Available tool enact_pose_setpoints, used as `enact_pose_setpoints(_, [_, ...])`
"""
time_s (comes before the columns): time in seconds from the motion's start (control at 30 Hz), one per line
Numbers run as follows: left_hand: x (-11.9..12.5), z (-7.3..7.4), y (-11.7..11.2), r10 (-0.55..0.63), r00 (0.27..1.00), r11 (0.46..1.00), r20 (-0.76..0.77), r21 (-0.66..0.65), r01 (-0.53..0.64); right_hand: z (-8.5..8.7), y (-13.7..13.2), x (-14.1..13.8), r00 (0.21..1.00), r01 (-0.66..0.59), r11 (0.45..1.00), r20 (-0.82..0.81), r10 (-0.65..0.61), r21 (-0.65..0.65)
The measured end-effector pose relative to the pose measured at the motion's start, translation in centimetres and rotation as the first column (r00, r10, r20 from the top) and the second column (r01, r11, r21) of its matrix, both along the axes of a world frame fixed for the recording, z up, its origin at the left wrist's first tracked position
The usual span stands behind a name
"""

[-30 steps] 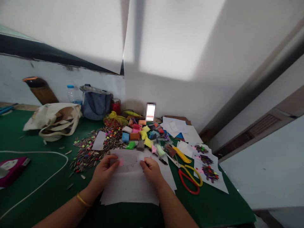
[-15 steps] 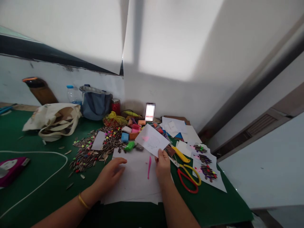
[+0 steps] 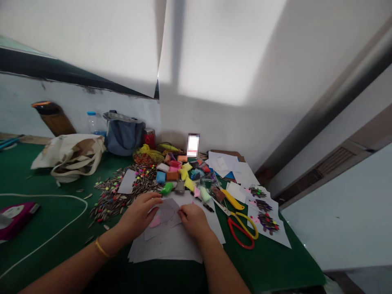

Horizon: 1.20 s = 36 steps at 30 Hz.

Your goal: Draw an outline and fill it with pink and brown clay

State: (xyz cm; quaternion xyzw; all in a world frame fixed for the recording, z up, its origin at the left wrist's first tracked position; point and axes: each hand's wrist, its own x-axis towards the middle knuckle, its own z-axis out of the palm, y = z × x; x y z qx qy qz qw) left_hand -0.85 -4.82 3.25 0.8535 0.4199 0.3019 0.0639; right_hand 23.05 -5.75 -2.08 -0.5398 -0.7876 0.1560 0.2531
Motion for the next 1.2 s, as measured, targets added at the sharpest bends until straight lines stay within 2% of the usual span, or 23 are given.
enact_pose_setpoints(0.07, [0.1, -0.7, 1.5, -0.061, 0.995, 0.998, -0.084, -0.031, 0.059, -0.2, 0.1, 0.0, 0.997, 0.047, 0.998, 0.053, -0.049, 0.036])
enact_pose_setpoints(0.17, [0.7, -1.9, 3.4, -0.14, 0.972, 0.989, -0.191, -0.082, 0.126, -0.7, 0.4, 0.1, 0.994, 0.098, 0.99, 0.038, -0.103, 0.103])
enact_pose_setpoints(0.3, [1.4, -3.2, 5.5, -0.122, 0.967, 0.988, -0.225, -0.123, 0.096, -1.4, 0.9, 0.8, 0.992, 0.123, 0.972, -0.018, -0.122, 0.203])
enact_pose_setpoints(0.37, [1.5, -3.5, 6.2, -0.101, 0.973, 0.99, -0.208, -0.121, 0.077, -1.5, 1.1, 1.5, 0.982, 0.182, 0.951, -0.09, -0.165, 0.249])
enact_pose_setpoints(0.43, [1.5, -3.5, 6.6, -0.099, 0.976, 0.989, -0.197, -0.126, 0.075, -1.5, 1.3, 2.3, 0.96, 0.265, 0.933, -0.162, -0.23, 0.243])
enact_pose_setpoints(0.57, [1.2, -2.7, 6.6, -0.103, 0.983, 0.99, -0.153, -0.113, 0.086, -1.2, 1.6, 3.5, 0.938, 0.328, 0.933, -0.169, -0.303, 0.147])
enact_pose_setpoints(0.67, [0.8, -2.0, 5.8, -0.082, 0.99, 0.994, -0.114, -0.085, 0.073, -1.0, 1.3, 3.2, 0.946, 0.321, 0.936, -0.105, -0.308, 0.147])
enact_pose_setpoints(0.9, [-0.1, -1.7, 3.6, 0.068, 0.937, 0.968, -0.344, -0.204, -0.146, -1.0, 0.9, 2.3, 0.955, 0.259, 0.951, 0.105, -0.278, 0.169])
enact_pose_setpoints(1.07, [0.0, -2.0, 3.7, 0.077, 0.921, 0.95, -0.382, -0.253, -0.184, -1.3, 1.2, 2.8, 0.933, 0.268, 0.941, 0.19, -0.307, 0.208])
enact_pose_setpoints(1.2, [1.0, -2.2, 4.1, 0.07, 0.913, 0.945, -0.401, -0.266, -0.189, -1.4, 1.3, 2.9, 0.925, 0.295, 0.933, 0.186, -0.333, 0.206])
